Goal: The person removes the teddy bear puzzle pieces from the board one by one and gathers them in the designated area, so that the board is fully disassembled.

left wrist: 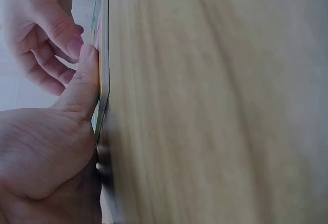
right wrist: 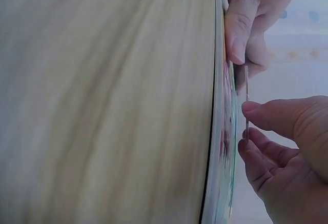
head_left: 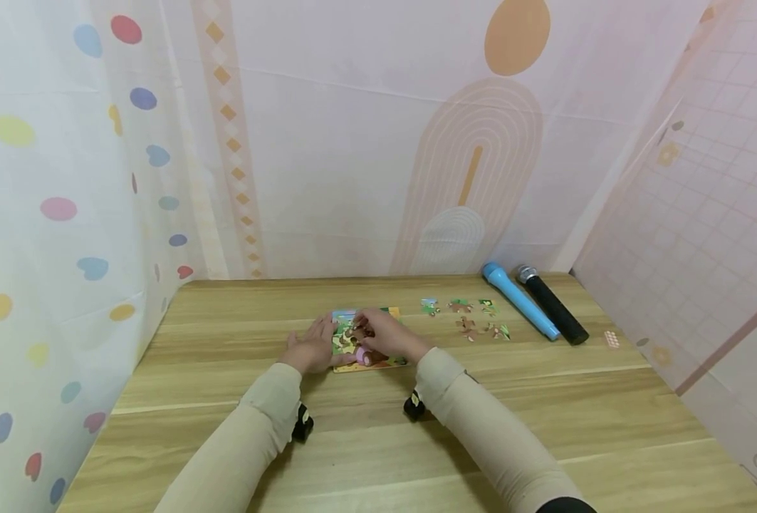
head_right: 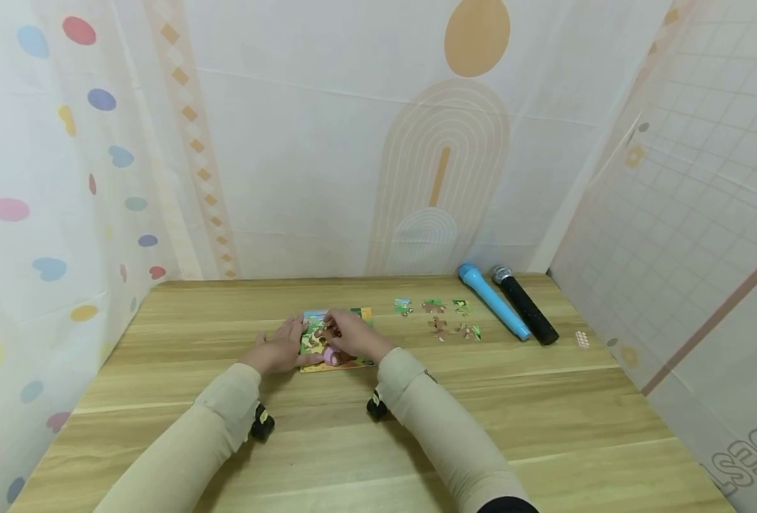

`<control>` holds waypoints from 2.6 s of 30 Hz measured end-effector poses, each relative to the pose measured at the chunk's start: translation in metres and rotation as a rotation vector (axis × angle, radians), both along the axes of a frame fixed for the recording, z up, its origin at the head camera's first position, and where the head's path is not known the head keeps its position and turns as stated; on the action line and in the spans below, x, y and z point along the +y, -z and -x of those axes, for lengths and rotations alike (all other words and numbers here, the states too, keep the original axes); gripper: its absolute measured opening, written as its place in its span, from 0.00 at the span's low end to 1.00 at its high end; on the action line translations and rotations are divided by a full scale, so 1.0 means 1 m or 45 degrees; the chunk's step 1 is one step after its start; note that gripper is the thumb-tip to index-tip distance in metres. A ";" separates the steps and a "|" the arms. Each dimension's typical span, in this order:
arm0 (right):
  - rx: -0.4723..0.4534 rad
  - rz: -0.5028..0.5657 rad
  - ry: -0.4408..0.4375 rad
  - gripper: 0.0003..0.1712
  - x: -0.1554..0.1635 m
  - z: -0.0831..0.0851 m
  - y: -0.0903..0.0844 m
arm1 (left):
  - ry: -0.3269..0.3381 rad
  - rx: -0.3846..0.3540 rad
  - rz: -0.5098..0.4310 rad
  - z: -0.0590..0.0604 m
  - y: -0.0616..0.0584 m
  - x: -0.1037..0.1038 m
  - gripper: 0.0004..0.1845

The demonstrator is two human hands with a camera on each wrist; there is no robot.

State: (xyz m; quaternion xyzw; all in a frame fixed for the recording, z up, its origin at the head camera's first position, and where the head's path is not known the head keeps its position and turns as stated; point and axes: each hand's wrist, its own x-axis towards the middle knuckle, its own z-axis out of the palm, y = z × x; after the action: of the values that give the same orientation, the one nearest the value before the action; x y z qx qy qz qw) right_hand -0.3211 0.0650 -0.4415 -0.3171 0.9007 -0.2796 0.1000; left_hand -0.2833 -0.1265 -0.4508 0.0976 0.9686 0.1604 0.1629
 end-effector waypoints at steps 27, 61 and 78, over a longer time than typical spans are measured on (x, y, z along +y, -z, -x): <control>-0.013 0.037 0.160 0.23 0.056 0.007 -0.002 | 0.008 -0.003 0.002 -0.005 -0.003 0.001 0.51; 0.019 -0.013 0.278 0.20 0.123 0.017 0.003 | 0.023 -0.008 0.005 -0.004 -0.005 0.001 0.50; 0.208 -0.119 0.221 0.16 0.135 0.016 0.005 | 0.007 -0.014 -0.003 -0.003 -0.005 0.002 0.51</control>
State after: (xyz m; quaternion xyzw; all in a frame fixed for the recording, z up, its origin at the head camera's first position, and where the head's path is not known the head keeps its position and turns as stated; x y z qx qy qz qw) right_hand -0.3374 0.2001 -0.4460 -0.2545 0.9420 -0.2181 0.0165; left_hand -0.2806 -0.1246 -0.4457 0.0994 0.9673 0.1617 0.1683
